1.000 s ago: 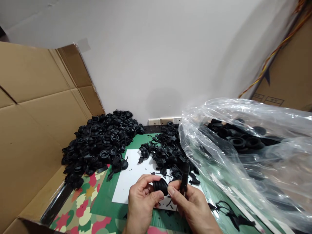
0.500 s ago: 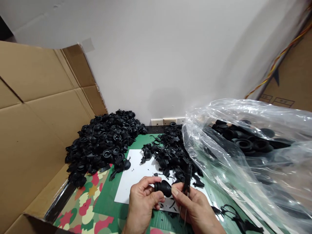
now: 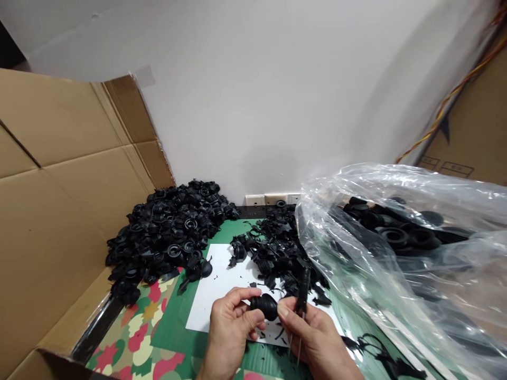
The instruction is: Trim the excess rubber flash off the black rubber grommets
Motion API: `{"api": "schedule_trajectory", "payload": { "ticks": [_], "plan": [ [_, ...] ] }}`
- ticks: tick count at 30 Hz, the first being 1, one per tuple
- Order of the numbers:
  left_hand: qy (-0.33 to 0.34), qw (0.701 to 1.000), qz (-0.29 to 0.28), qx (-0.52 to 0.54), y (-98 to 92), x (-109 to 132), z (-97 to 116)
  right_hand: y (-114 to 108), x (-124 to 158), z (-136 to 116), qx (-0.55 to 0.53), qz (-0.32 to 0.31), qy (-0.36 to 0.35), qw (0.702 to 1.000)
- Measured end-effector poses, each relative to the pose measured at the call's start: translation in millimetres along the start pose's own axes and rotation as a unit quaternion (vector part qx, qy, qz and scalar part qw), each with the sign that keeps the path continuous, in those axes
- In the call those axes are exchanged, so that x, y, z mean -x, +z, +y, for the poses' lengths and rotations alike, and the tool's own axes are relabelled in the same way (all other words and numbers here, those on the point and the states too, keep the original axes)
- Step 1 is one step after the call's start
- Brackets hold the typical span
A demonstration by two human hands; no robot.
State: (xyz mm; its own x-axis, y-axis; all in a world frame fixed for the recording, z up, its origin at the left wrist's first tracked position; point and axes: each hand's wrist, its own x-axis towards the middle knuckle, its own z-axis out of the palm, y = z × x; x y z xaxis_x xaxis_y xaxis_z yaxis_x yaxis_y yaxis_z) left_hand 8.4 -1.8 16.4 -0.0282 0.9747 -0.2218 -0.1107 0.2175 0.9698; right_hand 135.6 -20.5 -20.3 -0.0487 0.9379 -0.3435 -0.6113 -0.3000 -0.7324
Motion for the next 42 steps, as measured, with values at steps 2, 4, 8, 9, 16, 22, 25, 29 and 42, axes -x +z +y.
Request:
{"api": "schedule_trajectory", "payload": {
  "ticks": [2,4,8,9,16,22,25,29,42],
  "plan": [
    [0.013,1.0,-0.002,-0.007,-0.6,0.0,-0.1,-0.5,-0.3,0.5,0.001,-0.002,-0.001,1.0],
    [0.03,0.999,-0.004,-0.011,-1.3,0.4,-0.1,-0.9,-0.3,0.4,0.012,0.006,-0.006,1.0],
    [0.057,0.998,-0.008,-0.018,-3.0,1.8,-0.4,-1.1,-0.3,0.3,0.037,0.016,-0.013,0.999],
    [0.061,0.998,-0.007,-0.02,-3.2,2.0,-0.3,-1.1,-0.5,0.6,0.038,0.016,-0.015,0.999],
    [0.057,0.998,-0.01,-0.022,-2.3,3.0,3.0,1.2,-0.7,0.8,0.027,0.006,-0.01,1.0],
    [0.024,0.999,-0.032,-0.027,-6.6,2.9,-2.8,7.3,6.5,-9.2,0.011,-0.018,0.015,1.0],
    [-0.021,0.997,-0.066,-0.028,-8.7,0.6,-6.9,9.1,6.4,-11.2,-0.014,-0.041,0.035,0.998],
    [-0.036,0.995,-0.088,-0.028,-6.2,0.4,-5.9,9.8,4.0,-10.3,-0.031,-0.053,0.059,0.996],
    [-0.028,0.995,-0.097,-0.007,9.0,3.9,-4.2,-4.9,6.7,-17.1,-0.02,-0.055,0.028,0.998]
  ]
}}
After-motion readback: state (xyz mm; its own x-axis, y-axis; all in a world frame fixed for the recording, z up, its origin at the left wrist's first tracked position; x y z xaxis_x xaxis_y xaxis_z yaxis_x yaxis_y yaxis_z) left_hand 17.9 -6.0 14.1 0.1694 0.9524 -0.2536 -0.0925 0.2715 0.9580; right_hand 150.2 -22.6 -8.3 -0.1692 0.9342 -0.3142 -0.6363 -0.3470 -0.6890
